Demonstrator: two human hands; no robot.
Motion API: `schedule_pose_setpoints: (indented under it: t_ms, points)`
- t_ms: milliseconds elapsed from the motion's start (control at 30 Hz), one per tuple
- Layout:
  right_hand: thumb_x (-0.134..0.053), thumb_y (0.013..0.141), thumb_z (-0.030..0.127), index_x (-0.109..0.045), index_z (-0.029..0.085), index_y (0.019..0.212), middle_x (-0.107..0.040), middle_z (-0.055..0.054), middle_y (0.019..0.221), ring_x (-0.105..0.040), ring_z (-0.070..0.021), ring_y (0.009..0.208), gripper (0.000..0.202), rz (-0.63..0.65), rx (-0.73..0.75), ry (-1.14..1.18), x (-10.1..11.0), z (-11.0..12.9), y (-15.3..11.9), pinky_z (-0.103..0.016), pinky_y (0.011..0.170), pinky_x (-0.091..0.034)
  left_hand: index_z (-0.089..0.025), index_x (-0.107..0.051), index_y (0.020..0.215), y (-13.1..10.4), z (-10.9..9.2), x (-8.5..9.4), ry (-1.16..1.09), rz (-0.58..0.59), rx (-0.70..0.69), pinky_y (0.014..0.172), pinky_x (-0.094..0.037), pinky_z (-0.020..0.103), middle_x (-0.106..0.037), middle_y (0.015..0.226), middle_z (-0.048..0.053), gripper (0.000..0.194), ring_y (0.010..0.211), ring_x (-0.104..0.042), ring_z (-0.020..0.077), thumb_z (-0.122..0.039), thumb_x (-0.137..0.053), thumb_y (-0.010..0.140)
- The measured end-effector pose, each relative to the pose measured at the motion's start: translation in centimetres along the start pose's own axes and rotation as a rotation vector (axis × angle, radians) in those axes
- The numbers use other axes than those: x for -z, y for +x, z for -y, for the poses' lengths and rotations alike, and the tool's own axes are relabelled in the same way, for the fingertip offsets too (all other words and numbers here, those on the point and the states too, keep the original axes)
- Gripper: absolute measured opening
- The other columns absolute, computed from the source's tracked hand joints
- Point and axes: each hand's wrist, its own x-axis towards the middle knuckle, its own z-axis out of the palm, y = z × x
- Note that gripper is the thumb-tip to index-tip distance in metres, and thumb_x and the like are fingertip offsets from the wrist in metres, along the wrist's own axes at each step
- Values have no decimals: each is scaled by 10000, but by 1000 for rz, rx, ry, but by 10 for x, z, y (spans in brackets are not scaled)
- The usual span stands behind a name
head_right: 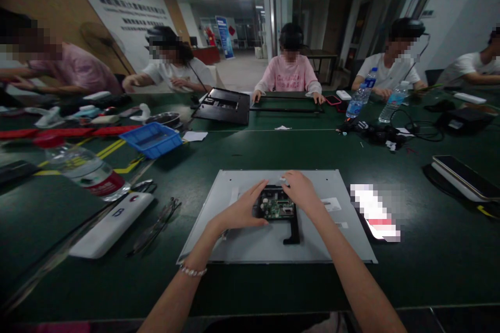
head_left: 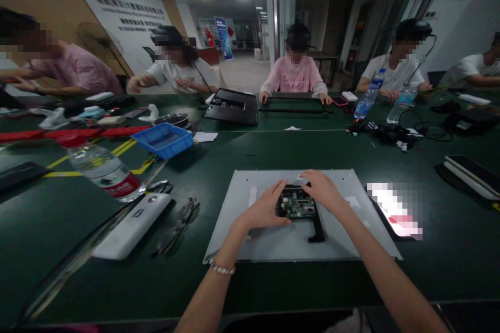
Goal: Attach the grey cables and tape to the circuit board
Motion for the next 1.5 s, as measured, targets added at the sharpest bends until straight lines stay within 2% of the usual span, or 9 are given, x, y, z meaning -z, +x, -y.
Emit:
schedule_pose_setpoints:
  t_ms: [167,333,467,600,767,833,1000,1200,1500]
  points:
    - [-522,861,233,-647,184,983,-652,-96,1015,-592,-197,987,181,73,-76,-186,-13,5,15,-267,825,-438,-203,-66,1454,0,-1,-1,-29,-19,18,1103,-211,467,-162,1503,139,1058,1366,-194,314,-379,-708,631]
    - [-462,891,212,-666,171,877,-662,-107,927,-610,-198,906,209,48,-112,-233,-20,6,15,-260,756,-439,-197,-78,1453,-1,-2,1,-19,-20,27,1109,-217,433,-161,1504,124,1053,1362,-207,301,-405,-708,635]
    - [-424,908,206,-670,170,917,-666,-110,901,-614,-197,889,249,33,-116,-245,-23,5,14,-263,745,-432,-181,-68,1452,-1,0,0,-9,-14,18,1114,-211,418,-156,1505,128,1059,1366,-199,291,-421,-704,640]
    - [-401,918,218,-658,186,977,-661,-97,959,-605,-187,910,265,13,-114,-247,-17,0,11,-257,749,-426,-161,-64,1449,0,-1,0,-14,-16,14,1115,-200,422,-160,1501,145,1057,1369,-190,293,-421,-700,645]
    - [-391,919,209,-638,207,1035,-651,-81,1010,-578,-189,954,273,-108,-129,-234,-3,-12,4,-265,765,-416,-165,-54,1450,0,-1,0,-11,-15,19,1111,-208,426,-159,1503,146,1069,1367,-192,296,-425,-701,641]
    - [-384,921,215,-648,204,1007,-650,-84,1003,-577,-191,948,278,-88,-149,-244,0,-17,1,-264,756,-412,-165,-56,1451,0,0,-1,-14,-20,15,1115,-208,415,-168,1501,140,1073,1366,-197,292,-422,-707,638]
    - [-422,901,216,-669,182,923,-653,-81,953,-588,-177,923,250,62,-199,-266,-4,-24,-2,-239,747,-405,-175,-46,1450,1,3,-3,-35,-25,2,1118,-192,437,-162,1502,141,1086,1366,-192,306,-421,-713,630]
    - [-454,880,194,-640,195,1025,-645,-83,1029,-566,-181,994,236,59,-119,-240,-3,-22,-3,-240,796,-403,-186,-23,1452,1,3,-3,-46,-15,8,1121,-188,438,-151,1506,133,1106,1369,-183,311,-435,-718,629]
    - [-419,911,222,-669,180,929,-671,-103,946,-607,-183,936,253,46,-158,-231,-4,-19,-3,-234,771,-411,-186,7,1453,1,4,-4,-55,-2,17,1118,-188,456,-157,1506,133,1112,1366,-190,320,-431,-711,639]
